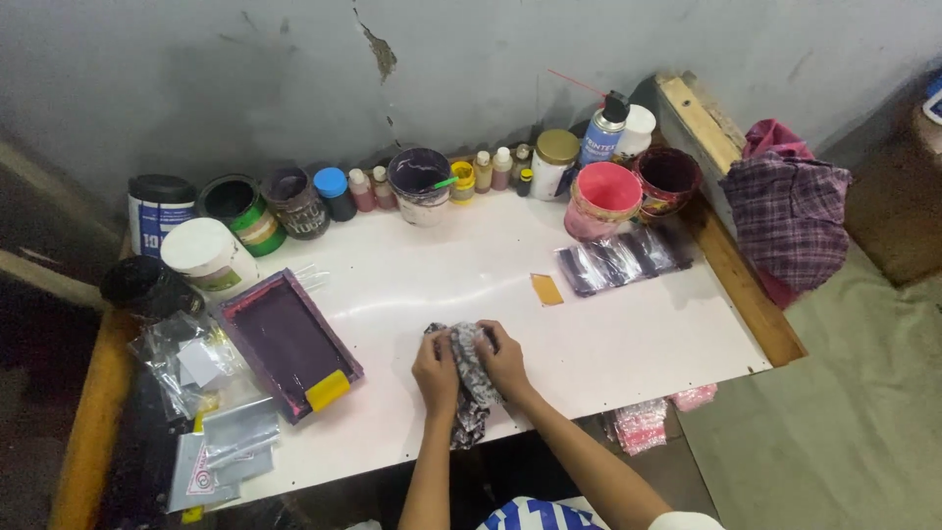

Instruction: The person wipes a white table surface with a patterned cloth, moving the cloth back and forth across the area. They fold and unfold the cloth while continuing to wipe the table near various paint containers and supplies.

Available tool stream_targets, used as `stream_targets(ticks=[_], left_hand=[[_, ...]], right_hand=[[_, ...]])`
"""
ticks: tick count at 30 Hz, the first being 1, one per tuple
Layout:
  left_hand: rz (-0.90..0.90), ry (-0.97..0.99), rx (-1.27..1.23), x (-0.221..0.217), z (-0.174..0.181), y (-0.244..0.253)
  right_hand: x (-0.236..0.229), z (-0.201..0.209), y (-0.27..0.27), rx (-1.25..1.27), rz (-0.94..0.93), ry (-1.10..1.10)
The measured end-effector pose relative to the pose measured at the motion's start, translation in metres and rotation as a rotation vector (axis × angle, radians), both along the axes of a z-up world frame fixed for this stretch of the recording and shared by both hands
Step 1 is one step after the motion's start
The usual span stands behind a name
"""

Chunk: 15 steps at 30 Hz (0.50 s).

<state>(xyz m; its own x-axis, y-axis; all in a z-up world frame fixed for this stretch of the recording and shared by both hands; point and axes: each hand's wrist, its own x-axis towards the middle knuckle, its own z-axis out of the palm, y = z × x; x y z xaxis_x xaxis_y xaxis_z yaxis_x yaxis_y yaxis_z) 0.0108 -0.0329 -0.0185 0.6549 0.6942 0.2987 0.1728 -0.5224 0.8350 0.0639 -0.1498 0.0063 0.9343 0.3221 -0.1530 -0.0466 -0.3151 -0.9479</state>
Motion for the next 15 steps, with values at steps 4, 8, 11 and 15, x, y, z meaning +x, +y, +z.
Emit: stream_targets(ticks=[4,8,11,15], left_hand=[[0.091,-0.032,-0.123,0.0,0.006,0.006],[0.115,-0.07,-0.211,-0.002,0.011,0.002],[0.106,-0.115,-0.194,-0.001,0.0,0.004],[0.041,-0.171,-0.148,-0.004,-0.016,-0.001]], right_hand=[[-0.008,-0.008,-0.004,-0.063,0.088,-0.086],[0.009,-0.061,-0.009,-0.076,0.063,-0.153],[0.03,-0.054,-0.023,-0.072,0.057,-0.135],[0.06,-0.021,-0.055,-0.077,0.024,-0.23]])
